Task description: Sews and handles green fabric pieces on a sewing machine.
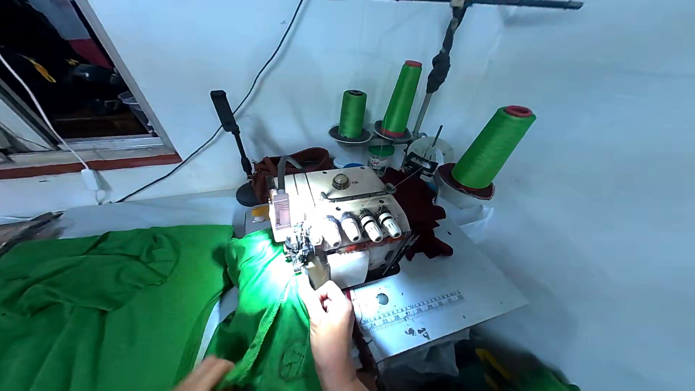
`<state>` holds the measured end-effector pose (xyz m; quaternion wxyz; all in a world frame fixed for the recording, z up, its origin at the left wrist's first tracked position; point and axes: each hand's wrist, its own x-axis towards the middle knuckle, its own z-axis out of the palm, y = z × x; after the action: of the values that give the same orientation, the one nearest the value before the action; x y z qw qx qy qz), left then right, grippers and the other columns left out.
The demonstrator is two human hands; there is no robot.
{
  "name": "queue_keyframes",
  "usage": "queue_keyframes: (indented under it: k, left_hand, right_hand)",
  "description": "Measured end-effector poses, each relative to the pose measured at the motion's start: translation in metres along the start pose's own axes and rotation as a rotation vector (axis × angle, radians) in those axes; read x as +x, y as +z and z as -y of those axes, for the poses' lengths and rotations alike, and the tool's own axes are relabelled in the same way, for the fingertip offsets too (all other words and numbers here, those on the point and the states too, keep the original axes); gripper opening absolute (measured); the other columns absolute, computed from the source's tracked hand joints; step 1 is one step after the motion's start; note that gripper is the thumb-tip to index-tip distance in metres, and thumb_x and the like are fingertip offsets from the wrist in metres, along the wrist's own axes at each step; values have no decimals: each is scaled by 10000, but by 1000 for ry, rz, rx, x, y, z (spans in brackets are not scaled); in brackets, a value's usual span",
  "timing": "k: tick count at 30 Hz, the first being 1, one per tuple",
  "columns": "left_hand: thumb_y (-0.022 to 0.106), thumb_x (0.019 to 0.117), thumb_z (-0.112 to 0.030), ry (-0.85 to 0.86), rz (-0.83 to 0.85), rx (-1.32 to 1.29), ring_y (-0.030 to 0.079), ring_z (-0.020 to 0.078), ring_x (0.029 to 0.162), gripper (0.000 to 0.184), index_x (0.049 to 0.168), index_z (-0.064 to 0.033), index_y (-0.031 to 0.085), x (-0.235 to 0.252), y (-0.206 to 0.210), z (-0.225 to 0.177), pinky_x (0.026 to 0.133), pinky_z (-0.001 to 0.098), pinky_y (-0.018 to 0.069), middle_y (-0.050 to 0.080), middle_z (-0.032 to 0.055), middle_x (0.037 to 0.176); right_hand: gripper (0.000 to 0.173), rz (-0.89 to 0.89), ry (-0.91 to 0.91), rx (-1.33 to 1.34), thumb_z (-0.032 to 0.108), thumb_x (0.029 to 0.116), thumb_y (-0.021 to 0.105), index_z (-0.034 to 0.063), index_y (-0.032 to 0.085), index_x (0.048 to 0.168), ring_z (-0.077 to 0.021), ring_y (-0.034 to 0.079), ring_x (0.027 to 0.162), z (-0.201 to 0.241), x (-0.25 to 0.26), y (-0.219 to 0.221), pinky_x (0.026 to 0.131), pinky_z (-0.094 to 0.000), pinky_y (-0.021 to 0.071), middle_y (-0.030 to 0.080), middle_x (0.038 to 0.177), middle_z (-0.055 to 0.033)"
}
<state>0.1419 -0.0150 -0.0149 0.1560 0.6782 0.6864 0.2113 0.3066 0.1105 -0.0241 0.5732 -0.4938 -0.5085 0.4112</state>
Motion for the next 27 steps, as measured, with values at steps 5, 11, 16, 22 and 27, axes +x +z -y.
queue_keyframes:
  k: [5,11,16,22,27]
  left_hand:
    - [536,950,-16,-16,-571,151,638,495,979,276,1159,146,617,27,-74,42,824,575,548,595,381,1161]
    - [605,1000,-239,216,-428,41,676,347,861,331,1143,54,662,48,-57,21,740,483,579,658,264,1063]
    - [694,942,-231,156,-160,-190,640,219,607,309,1120,21,715,39,13,-37,589,410,545,680,115,735]
    - [645,896,-71,139,-107,-817,636,18,943,79,842,-128,648,39,18,-21,790,201,541,677,-45,1002]
    - [535,933,-86,-134,50,-1356,606,10,645,212,802,-232,618,39,-8,-18,602,197,532,634,-70,727]
  right_hand:
    - [230,0,-7,80,50,911,699,59,597,705,5,448,516,-1,-3,-1,512,-149,385,506,601,39]
    - [134,92,132,255,57,965,648,16,684,843,-29,596,634,-4,-16,-13,605,-174,506,635,709,-14]
    - [193,202,271,322,62,1032,539,4,665,896,-11,503,505,1,-23,-23,485,-160,452,575,661,11]
    - [132,198,191,344,21,986,557,16,652,895,-4,543,602,-4,-21,-29,561,-154,476,602,760,8]
    - [197,232,174,333,64,1018,505,46,635,871,-7,559,709,-8,-21,-29,667,-174,481,582,772,21]
